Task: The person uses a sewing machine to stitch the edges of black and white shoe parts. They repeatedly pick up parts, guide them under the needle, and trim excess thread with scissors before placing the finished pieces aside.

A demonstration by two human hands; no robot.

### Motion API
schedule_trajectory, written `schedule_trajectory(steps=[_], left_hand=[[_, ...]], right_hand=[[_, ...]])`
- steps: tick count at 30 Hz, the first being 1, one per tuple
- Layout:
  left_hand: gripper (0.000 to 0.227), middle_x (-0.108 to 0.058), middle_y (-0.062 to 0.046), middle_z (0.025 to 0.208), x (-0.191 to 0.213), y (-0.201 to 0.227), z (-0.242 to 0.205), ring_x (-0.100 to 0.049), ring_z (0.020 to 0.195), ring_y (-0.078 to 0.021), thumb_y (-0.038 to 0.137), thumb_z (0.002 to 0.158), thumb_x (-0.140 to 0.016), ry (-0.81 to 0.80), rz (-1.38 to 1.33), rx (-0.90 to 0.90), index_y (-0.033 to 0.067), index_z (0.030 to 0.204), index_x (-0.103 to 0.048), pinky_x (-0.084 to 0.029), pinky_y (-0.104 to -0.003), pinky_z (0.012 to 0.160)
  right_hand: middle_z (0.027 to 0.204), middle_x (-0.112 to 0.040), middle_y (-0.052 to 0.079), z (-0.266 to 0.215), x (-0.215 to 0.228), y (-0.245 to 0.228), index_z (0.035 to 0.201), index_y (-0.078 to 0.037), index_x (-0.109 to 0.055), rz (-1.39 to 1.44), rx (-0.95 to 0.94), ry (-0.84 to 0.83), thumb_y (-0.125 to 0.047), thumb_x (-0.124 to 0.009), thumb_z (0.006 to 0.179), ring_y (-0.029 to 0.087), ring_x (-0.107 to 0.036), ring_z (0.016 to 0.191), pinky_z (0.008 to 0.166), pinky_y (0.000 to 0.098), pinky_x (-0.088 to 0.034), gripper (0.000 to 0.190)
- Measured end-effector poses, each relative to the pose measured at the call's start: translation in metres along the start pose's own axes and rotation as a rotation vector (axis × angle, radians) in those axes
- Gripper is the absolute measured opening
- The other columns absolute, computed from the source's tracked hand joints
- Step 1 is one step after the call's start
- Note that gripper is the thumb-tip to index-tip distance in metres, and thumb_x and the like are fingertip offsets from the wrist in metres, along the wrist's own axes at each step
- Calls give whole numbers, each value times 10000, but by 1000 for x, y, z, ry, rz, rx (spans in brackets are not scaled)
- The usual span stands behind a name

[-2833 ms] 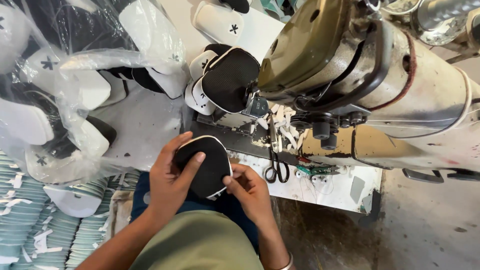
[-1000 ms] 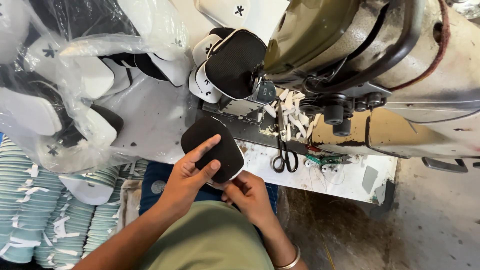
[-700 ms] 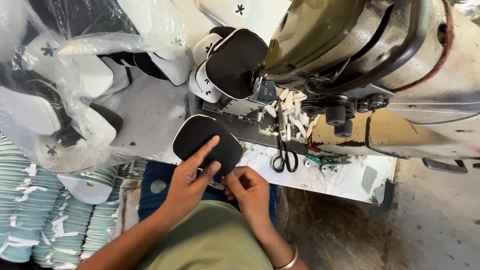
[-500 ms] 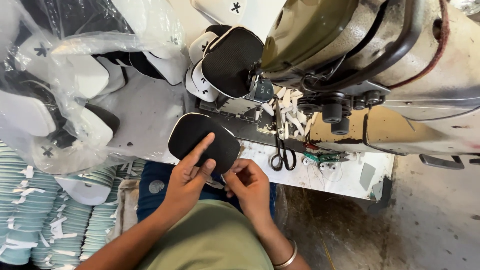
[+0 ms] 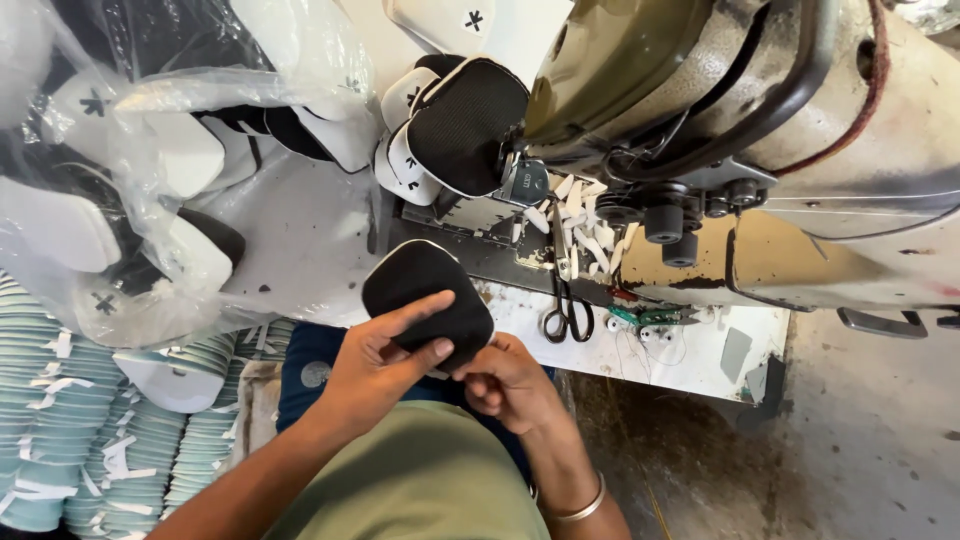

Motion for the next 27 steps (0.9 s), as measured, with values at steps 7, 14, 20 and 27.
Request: schedule_trajectory(steps=[7, 14, 20, 27], left_hand=[[530, -710, -39, 1282, 34, 34, 4, -649, 1132, -99, 25, 867, -729, 74, 146, 14, 61, 1387, -637, -521, -275, 1004], [496, -689, -88, 1250, 48, 20, 4, -664, 1088, -186, 20, 892, -697, 11, -374, 111, 27, 1383, -627, -542, -355, 957], [451, -716, -103, 1187, 39, 3, 0, -683, 1041, -170, 5, 858, -752, 82, -337, 121, 13, 1301, -674, -562, -341, 949], [541, -721, -59, 1186, 9, 24, 0, -664, 1043, -89, 6, 829, -801, -90, 78, 10, 48, 1351, -666, -560, -273, 923]], right_hand=[[556, -494, 14, -46, 10, -92, 852, -25, -683, 204, 329, -207, -108, -708, 931, 54, -371, 386, 311, 202, -323, 117], [984, -627, 24, -60, 62, -189, 1262, 30, -496, -760, 592, 841, -249, -755, 993, 123, -632, 679, 525, 258, -547, 467], [1028, -763, 84, -43, -19, -120, 1248, -32, -699, -872, 629, 544, -175, -784, 907, 121, -701, 886, 781, 256, -559, 379], [1066, -722, 46, -35, -50, -81, 1246, -11, -678, -432, 569, 183, -105, -763, 913, 113, -669, 926, 827, 271, -547, 356]])
Point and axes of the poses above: each hand's wrist, its own z-axis towards the middle knuckle, its own x-axis out of the back of the hand, y = z × x, the point moved 10 cm from there along z, towards the middle knuckle
